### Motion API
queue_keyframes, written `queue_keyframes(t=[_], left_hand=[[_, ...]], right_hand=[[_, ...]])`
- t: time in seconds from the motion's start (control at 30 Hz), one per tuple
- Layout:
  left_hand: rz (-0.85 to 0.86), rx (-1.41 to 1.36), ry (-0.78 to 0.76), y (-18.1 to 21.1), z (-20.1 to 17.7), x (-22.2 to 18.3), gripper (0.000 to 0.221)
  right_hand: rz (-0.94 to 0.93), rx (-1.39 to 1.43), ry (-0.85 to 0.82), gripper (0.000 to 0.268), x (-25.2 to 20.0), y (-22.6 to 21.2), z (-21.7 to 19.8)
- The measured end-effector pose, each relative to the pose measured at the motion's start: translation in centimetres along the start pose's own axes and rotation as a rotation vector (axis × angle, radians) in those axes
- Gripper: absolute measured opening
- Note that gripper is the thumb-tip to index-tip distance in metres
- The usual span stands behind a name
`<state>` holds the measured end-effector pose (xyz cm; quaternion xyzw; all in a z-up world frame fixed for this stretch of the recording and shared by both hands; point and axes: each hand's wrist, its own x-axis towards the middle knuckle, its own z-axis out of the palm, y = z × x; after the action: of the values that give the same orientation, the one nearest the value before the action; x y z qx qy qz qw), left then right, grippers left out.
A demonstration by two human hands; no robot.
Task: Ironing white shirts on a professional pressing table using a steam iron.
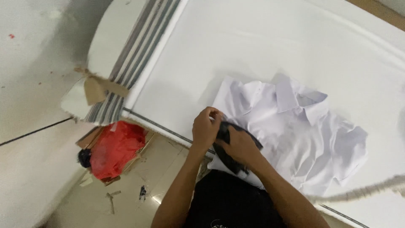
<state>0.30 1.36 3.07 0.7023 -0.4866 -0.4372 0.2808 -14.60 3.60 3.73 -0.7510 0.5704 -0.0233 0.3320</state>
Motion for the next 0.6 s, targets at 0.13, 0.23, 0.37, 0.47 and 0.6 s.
queue_keyframes(t=[0.13, 0.23, 0.37, 0.47, 0.6], left_hand=[[-0.012, -0.376, 0.247, -0.1, 0.0, -2.4, 0.033], [0.102, -0.537, 0.344, 0.4, 2.6, -4.7, 0.041], [0.44, -0.021, 0.143, -1.7, 8.2, -7.7, 0.049], [0.56, 0.317, 0.009, -4.9, 11.1, -8.2, 0.06], [0.532, 0.814, 0.26, -5.8, 13.0, -8.6, 0.049]], right_hand=[[0.081, -0.011, -0.128, 0.048, 2.2, 1.3, 0.1], [0.1, -0.017, -0.224, 0.058, -0.6, 2.5, -3.1], [0.227, 0.03, -0.272, 0.071, -7.8, 5.9, -7.7], [0.436, 0.092, -0.206, 0.078, -15.1, 11.2, -9.9], [0.676, 0.242, 0.001, 0.071, -24.2, 19.3, -9.7]])
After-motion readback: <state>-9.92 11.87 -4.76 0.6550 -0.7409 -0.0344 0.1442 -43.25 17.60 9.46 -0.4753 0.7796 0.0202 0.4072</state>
